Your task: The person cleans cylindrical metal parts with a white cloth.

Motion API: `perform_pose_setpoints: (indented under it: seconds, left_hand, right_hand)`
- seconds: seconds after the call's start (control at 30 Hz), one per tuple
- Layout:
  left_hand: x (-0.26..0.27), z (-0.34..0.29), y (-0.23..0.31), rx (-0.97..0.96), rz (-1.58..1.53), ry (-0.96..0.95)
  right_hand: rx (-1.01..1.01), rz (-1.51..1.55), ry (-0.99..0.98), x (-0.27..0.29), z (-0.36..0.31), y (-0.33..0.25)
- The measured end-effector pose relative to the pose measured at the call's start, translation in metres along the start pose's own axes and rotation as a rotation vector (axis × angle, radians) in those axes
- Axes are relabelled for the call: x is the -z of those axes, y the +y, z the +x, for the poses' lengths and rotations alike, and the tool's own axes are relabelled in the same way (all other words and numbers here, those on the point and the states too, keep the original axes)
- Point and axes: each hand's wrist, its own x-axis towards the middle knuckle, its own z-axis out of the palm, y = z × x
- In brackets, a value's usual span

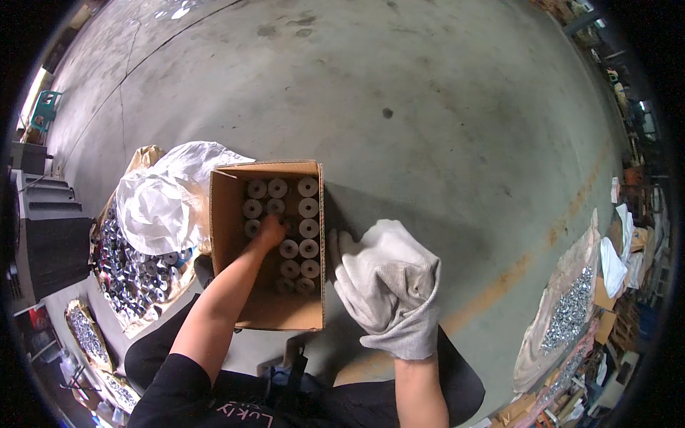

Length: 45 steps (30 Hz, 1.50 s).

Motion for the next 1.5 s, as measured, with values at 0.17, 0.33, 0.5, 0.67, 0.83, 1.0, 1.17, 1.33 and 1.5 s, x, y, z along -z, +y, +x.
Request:
perform_pose_setpoints:
  seconds: [0.17, 0.33, 0.5, 0.67, 0.83, 1.0, 1.17, 1.33, 1.5]
  left_hand:
    - [-0.01, -0.006, 0.014, -0.179, 0.596, -0.13]
    - [-0.019, -0.02, 0.013, -0.24, 0.422, 0.182]
    - [-0.003, -0.021, 0.028, -0.347, 0.576, 0.064]
    - [0.007, -0.027, 0.039, -0.309, 0.656, 0.153]
    - [0.013, 0.003, 0.014, -0.156, 0.723, 0.253]
    - [0.013, 0.009, 0.023, -0.066, 0.578, 0.281]
    - [0.016, 0.004, 0.032, -0.008, 0.596, 0.347]
    - [0.035, -0.01, 0.041, 0.07, 0.383, 0.297]
    - [0.054, -0.055, 0.052, 0.304, -0.638, 0.2]
  right_hand:
    - [0.362, -1.329, -0.264, -0.012, 0.006, -0.006]
    - [0.458, -1.257, -0.34, -0.024, 0.006, -0.009]
    - [0.164, -0.838, -0.269, -0.024, 0.005, -0.014]
    - [0.162, -0.831, -0.26, -0.019, 0.008, -0.015]
    - [0.146, -0.815, -0.254, -0.015, 0.011, -0.008]
    - [0.146, -0.815, -0.245, -0.011, 0.017, -0.008]
    - [-0.04, -0.151, -0.166, -0.009, 0.014, -0.005]
    - [0.25, -1.1, -0.351, -0.01, 0.015, -0.011]
    - [0.001, -0.235, -0.247, 0.003, 0.015, 0.0]
